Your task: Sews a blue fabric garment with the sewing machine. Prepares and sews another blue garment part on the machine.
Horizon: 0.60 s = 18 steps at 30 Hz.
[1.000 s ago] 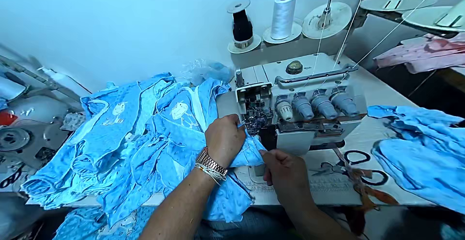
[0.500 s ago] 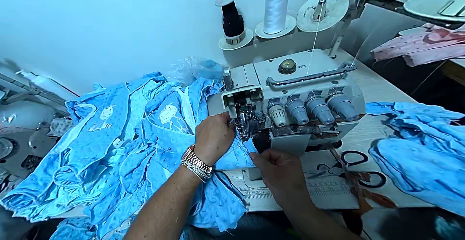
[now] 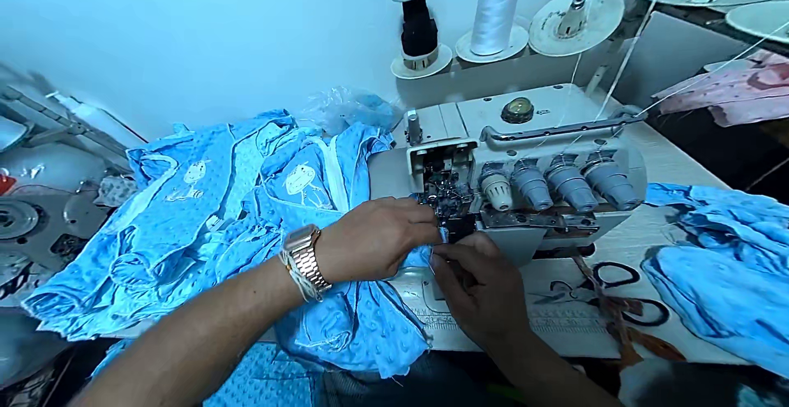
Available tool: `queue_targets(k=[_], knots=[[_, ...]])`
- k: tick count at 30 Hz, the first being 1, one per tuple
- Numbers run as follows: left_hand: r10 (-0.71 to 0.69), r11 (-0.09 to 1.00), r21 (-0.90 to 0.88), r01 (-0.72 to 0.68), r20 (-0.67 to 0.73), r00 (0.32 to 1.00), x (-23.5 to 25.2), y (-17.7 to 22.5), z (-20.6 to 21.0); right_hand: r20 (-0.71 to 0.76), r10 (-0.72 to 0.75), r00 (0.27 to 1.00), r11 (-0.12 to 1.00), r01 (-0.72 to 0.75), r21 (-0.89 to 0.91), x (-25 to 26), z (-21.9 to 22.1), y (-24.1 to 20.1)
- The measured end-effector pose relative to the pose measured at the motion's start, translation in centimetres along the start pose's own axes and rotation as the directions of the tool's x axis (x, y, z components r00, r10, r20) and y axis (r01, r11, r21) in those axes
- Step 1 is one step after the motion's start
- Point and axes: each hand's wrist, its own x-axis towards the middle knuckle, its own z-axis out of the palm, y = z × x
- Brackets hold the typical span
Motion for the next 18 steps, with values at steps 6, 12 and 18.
queue_targets(k=[6,12,18], knots=[[-0.022,0.997,0.077,-0.004,0.33,0.944,2.4,0.2,-2.5,0.114,-0.102,0.988,0.994,0.105,-0.019,0.7,-0.9,0.2],[-0.03,0.998,-0.037,0.049,0.407,0.913,4.0,0.0,-4.6,0.153,-0.08,0.985,0.979,0.049,0.196,1.6,-1.5,0.7],[-0.136,0.977,-0.089,0.196,0.449,0.883,4.1,0.0,-5.2,0.179,0.015,0.984,0.936,-0.076,0.345,1.6,-1.3,1.3]])
